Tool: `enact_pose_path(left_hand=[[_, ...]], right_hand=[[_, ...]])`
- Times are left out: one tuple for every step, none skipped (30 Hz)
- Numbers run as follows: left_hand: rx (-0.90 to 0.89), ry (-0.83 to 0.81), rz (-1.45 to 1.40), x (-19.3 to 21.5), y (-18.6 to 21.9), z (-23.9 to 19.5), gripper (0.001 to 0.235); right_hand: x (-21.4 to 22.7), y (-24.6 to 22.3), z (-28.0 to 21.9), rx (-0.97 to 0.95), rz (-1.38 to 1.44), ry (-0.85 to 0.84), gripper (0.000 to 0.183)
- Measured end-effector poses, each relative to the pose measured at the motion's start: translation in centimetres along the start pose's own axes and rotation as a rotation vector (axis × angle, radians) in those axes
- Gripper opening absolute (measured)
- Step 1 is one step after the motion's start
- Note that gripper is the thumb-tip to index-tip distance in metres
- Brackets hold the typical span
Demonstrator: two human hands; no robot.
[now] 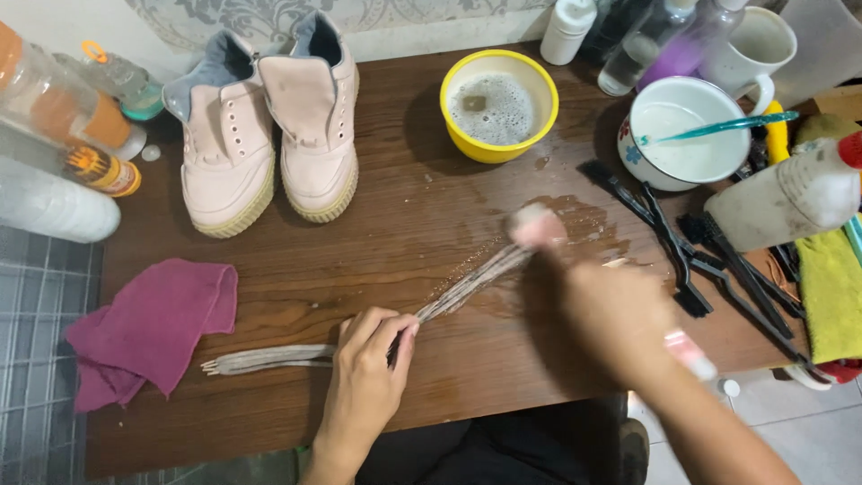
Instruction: The person removes shoelaces from a pair of pink sneakers and places them on a wooden table. They then scrub the shoelaces with a toothbrush and soapy water, repeatedly rinsing the brush in a yellow bowl and a white mug.
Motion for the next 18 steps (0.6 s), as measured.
enact_pose_path(left_hand=[[-0.005, 0.005, -0.01, 0.1, 0.1, 0.0, 0.011], [-0.013, 0.013, -0.019, 0.1, 0.1, 0.2, 0.009], [-0.009, 0.021, -0.017, 0.2, 0.0, 0.2, 0.009], [-0.011, 0.023, -0.021, 0.2, 0.0, 0.1, 0.009], [-0.013, 0.026, -0.025, 0.1, 0.0, 0.1, 0.01], [-0.007, 0.024, -0.025, 0.2, 0.1, 0.0, 0.01], [0.004, 0.015, -0.024, 0.3, 0.2, -0.1, 0.01], [0.003, 0.007, -0.019, 0.5, 0.1, 0.2, 0.009], [-0.003, 0.006, -0.015, 0.3, 0.0, 0.4, 0.009], [0.016, -0.003, -0.027, 0.2, -0.2, 0.2, 0.01], [0.036, -0.011, -0.038, 0.1, -0.4, -0.1, 0.01], [0.044, -0.008, -0.034, 0.0, -0.6, -0.1, 0.01], [0.034, -0.002, -0.033, 0.0, -0.5, -0.2, 0.01], [0.016, 0.007, -0.034, -0.1, -0.5, 0.0, 0.01], [0.016, 0.013, -0.033, 0.1, -0.4, -0.3, 0.01], [0.013, 0.023, -0.039, 0.2, -0.4, -0.3, 0.008], [0.009, 0.033, -0.045, 0.2, -0.4, -0.2, 0.007], [0.011, 0.031, -0.045, 0.1, -0.4, -0.3, 0.007]], right_hand=[[0.6, 2.5, 0.5, -0.162, -0.048, -0.046, 0.082], [1.4, 5.1, 0.8, -0.327, -0.092, -0.081, 0.08], [-1.2, 4.3, 0.3, -0.321, -0.097, -0.076, 0.08], [-2.2, 3.4, 0.0, -0.277, -0.149, 0.12, 0.04], [-3.3, 2.5, -0.6, -0.238, -0.194, 0.319, 0.012], [-3.7, 0.8, -1.6, -0.234, -0.195, 0.314, 0.012], [-4.6, -3.1, -2.4, 0.044, -0.09, 0.274, 0.049], [-5.1, -7.0, -3.5, 0.315, 0.026, 0.244, 0.096], [-4.2, -5.7, -2.3, 0.314, 0.031, 0.249, 0.096], [-5.1, -2.3, -1.1, 0.049, 0.006, 0.057, 0.05], [-5.9, 1.0, -0.7, -0.218, -0.02, -0.131, 0.034], [-5.1, 2.5, -0.1, -0.209, -0.023, -0.132, 0.034], [-3.1, 4.3, 0.6, -0.228, -0.074, 0.015, 0.038], [-0.8, 6.1, 1.2, -0.25, -0.121, 0.169, 0.068], [-1.2, 4.8, 0.9, -0.247, -0.124, 0.173, 0.068], [-1.9, 4.2, 0.4, -0.324, -0.127, 0.116, 0.026], [-2.7, 3.7, 0.0, -0.401, -0.129, 0.057, 0.036], [-3.7, 1.8, -1.3, -0.4, -0.129, 0.054, 0.036]])
Point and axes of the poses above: each hand's wrist, its own z-axis towards the middle knuckle, its own x-axis out of the back of the hand, y = z × x, the point moved 8 cm from there along z, towards the middle knuckle, and after that the axes turned 8 degrees about y, right-handed, at the moved point
